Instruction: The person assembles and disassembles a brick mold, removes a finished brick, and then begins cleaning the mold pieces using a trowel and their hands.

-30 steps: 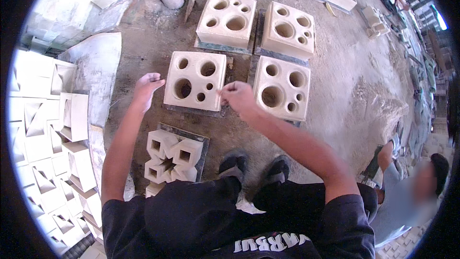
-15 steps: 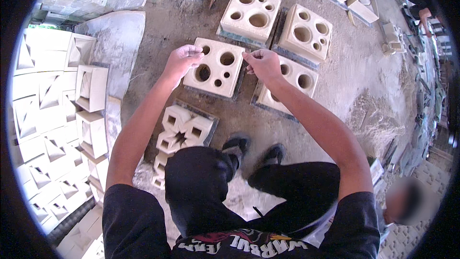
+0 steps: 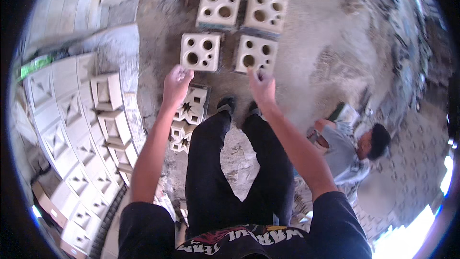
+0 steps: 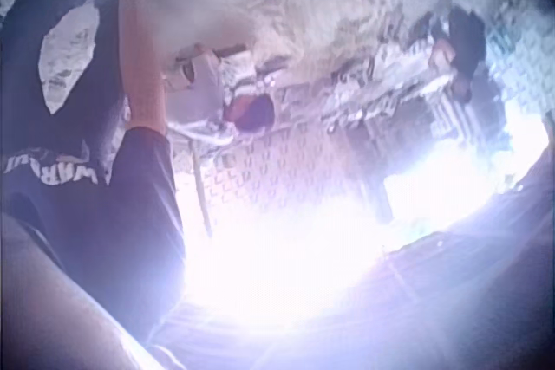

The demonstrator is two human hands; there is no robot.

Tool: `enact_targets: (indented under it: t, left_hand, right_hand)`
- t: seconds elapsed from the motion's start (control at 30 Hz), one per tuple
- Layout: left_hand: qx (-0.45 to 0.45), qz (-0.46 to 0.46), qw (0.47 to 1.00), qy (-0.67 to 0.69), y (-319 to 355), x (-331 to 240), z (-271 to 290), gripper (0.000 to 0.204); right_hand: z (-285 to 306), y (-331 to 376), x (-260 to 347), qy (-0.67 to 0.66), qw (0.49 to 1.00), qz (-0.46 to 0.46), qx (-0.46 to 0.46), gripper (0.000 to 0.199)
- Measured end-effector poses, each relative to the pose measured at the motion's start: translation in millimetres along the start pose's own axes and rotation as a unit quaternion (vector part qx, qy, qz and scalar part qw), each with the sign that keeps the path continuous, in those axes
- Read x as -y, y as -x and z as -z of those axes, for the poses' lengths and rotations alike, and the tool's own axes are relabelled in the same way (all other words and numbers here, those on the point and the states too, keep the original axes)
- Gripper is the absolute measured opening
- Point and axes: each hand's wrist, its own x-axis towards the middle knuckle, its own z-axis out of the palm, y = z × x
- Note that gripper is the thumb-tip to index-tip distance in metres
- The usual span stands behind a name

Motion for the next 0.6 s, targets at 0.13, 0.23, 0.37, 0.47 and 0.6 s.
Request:
enact_targets:
  t: [0.13, 0.23, 0.37, 0.47, 0.6]
  left_hand:
    - [0.014, -0.010, 0.990, 0.141, 62.5, -110.5, -13.2, 0.020]
    - [0.032, -0.036, 0.989, 0.142, 107.1, -172.6, -16.6, 0.020]
    - [0.077, -0.069, 0.982, 0.157, 160.8, -259.6, -5.2, 0.023]
    - [0.159, -0.074, 0.970, 0.169, 186.2, -305.8, 3.8, 0.022]
    - [0.203, -0.086, 0.956, 0.191, 208.5, -344.4, 21.6, 0.016]
  right_hand:
    - [68.3, 79.1, 66.8, -0.092, 0.995, 0.010, -0.038, 0.033]
    - [112.2, 132.5, 109.5, -0.110, 0.992, -0.005, -0.062, 0.032]
    - [167.9, 196.7, 165.9, -0.197, 0.975, -0.058, -0.085, 0.028]
    - [201.9, 238.9, 194.2, -0.218, 0.962, -0.072, -0.148, 0.028]
    - [237.4, 276.7, 227.4, -0.240, 0.950, -0.078, -0.183, 0.031]
